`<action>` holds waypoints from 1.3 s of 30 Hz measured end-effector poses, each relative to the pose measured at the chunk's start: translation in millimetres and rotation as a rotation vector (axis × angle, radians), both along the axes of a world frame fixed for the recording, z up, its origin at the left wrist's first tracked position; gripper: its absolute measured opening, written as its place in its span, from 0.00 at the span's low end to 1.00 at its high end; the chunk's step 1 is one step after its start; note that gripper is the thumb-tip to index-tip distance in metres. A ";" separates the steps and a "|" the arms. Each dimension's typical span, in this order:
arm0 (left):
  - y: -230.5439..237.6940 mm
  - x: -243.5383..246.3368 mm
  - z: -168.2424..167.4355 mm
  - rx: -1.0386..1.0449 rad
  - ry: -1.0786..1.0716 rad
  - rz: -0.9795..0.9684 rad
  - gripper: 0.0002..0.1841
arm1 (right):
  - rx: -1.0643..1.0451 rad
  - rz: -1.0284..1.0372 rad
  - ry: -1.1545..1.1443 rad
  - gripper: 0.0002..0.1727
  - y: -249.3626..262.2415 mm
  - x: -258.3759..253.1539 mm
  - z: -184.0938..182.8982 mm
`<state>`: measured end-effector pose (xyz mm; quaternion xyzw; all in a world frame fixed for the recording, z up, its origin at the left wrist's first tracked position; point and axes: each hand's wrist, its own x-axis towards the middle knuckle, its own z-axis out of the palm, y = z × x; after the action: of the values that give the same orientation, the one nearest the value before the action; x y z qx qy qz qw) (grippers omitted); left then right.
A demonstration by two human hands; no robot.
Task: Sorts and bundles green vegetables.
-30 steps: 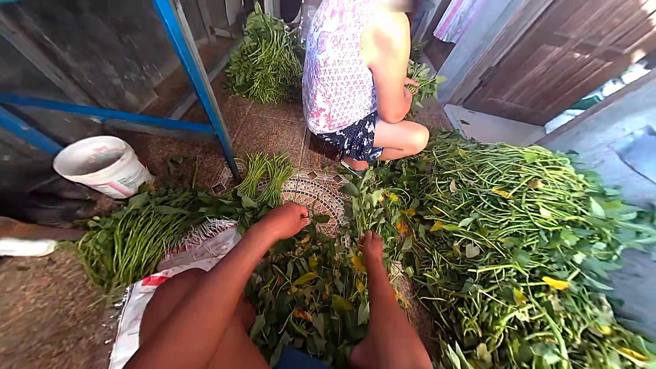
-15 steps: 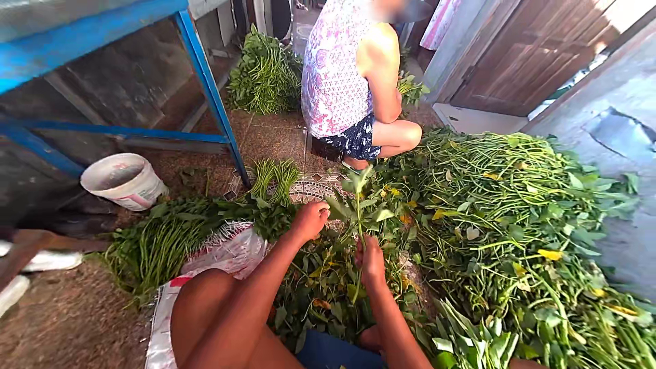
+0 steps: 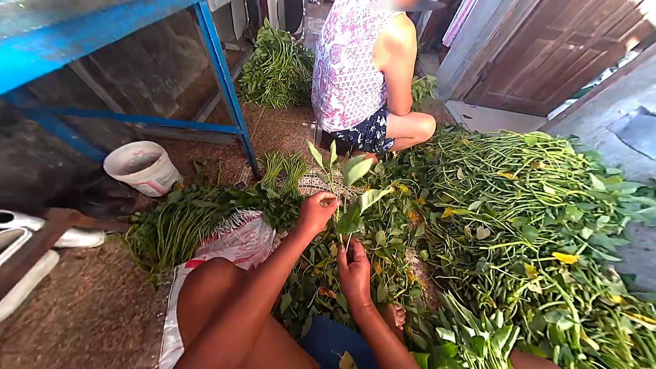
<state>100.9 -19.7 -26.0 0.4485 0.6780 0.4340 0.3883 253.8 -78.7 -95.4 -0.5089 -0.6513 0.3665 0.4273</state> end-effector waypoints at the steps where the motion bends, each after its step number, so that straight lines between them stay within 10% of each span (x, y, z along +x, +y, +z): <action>1: -2.1 -0.6 0.4 -0.048 -0.046 0.030 0.19 | 0.006 0.022 0.006 0.17 -2.5 -1.4 0.0; 5: -2.5 -9.2 -6.6 -0.141 -0.232 0.092 0.28 | -0.293 0.150 0.240 0.18 -5.0 -3.4 6.5; 11: -3.4 -23.6 -16.3 -0.235 -0.443 0.003 0.13 | -1.078 0.513 0.826 0.21 23.5 0.7 16.7; 23: 2.9 -31.5 -16.5 -0.129 -0.718 -0.044 0.21 | -1.211 1.045 1.551 0.09 42.7 -29.4 -5.2; 28: 11.7 -22.4 -8.7 -0.055 -0.751 0.170 0.19 | -0.991 0.974 1.431 0.22 44.6 -44.7 -0.5; 34: 14.3 -27.3 -10.6 -0.001 -0.705 0.436 0.15 | -0.588 0.452 0.545 0.28 14.6 -38.6 -4.9; 39: 19.8 -72.1 -9.1 0.106 -0.576 0.648 0.13 | -0.455 0.655 0.112 0.21 -22.1 -21.2 -27.1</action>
<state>28.8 0.1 -35.1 0.0926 0.6248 0.6748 0.3818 232.6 -100.8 -122.5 -0.3351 -0.6569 0.6454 0.1992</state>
